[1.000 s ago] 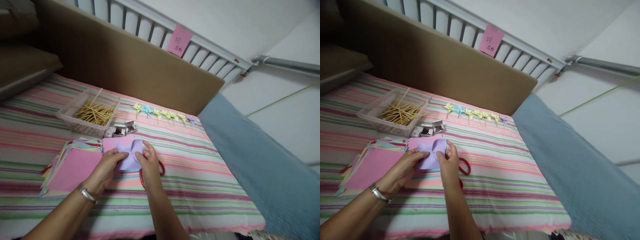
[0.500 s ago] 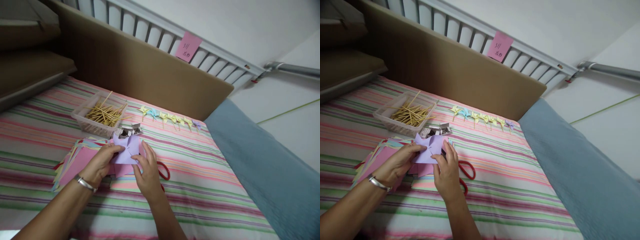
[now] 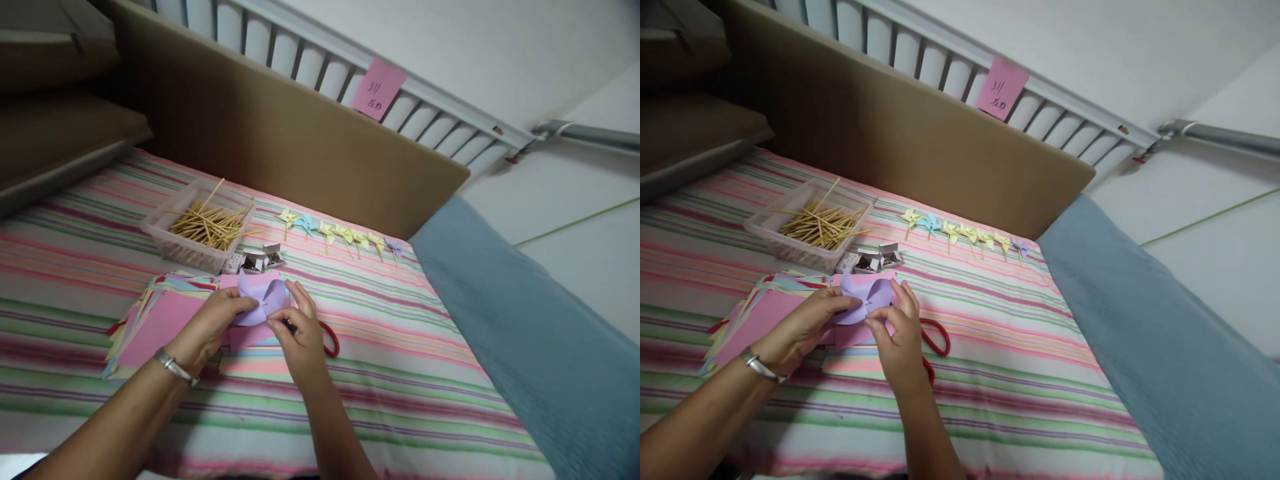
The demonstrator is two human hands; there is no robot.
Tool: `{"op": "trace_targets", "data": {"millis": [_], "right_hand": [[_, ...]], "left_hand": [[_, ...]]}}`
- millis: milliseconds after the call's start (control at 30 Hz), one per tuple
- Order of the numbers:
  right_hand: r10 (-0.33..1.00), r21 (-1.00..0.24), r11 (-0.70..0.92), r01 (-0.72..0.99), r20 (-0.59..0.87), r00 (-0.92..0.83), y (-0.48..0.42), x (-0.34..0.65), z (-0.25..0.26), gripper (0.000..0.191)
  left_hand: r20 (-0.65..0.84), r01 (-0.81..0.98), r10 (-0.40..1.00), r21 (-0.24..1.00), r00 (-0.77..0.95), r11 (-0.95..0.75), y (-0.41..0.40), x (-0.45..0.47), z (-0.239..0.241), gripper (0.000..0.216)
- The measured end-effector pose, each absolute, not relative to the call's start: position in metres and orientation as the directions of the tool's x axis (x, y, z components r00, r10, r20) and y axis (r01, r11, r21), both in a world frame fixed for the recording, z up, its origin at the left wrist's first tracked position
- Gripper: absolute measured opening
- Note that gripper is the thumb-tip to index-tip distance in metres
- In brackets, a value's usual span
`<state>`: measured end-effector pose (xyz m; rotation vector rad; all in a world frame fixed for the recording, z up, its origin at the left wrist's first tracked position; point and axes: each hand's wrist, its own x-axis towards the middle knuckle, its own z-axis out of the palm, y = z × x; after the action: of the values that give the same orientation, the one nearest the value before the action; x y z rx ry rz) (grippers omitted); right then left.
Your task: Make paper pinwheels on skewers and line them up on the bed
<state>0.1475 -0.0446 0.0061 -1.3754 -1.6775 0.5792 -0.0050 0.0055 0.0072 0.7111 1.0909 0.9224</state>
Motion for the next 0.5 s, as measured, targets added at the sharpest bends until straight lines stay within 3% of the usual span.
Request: {"op": "trace_targets", "data": {"millis": [133,500], "right_hand": [[0.953,-0.836,0.223,0.501,0.295,0.070,-0.0432,0.1461,0.0039,0.006],[0.964,-0.796,0.156,0.585,0.252,0.087,-0.0422,0.1460,0.0011,0.009]], "left_hand": [[-0.418,-0.205,0.893,0.871,0.170,0.447,0.0008,0.0000,0.0046,0.015],[-0.404,-0.151,0.879,0.881,0.252,0.448,-0.0018,0.0041,-0.0002,0.018]]}}
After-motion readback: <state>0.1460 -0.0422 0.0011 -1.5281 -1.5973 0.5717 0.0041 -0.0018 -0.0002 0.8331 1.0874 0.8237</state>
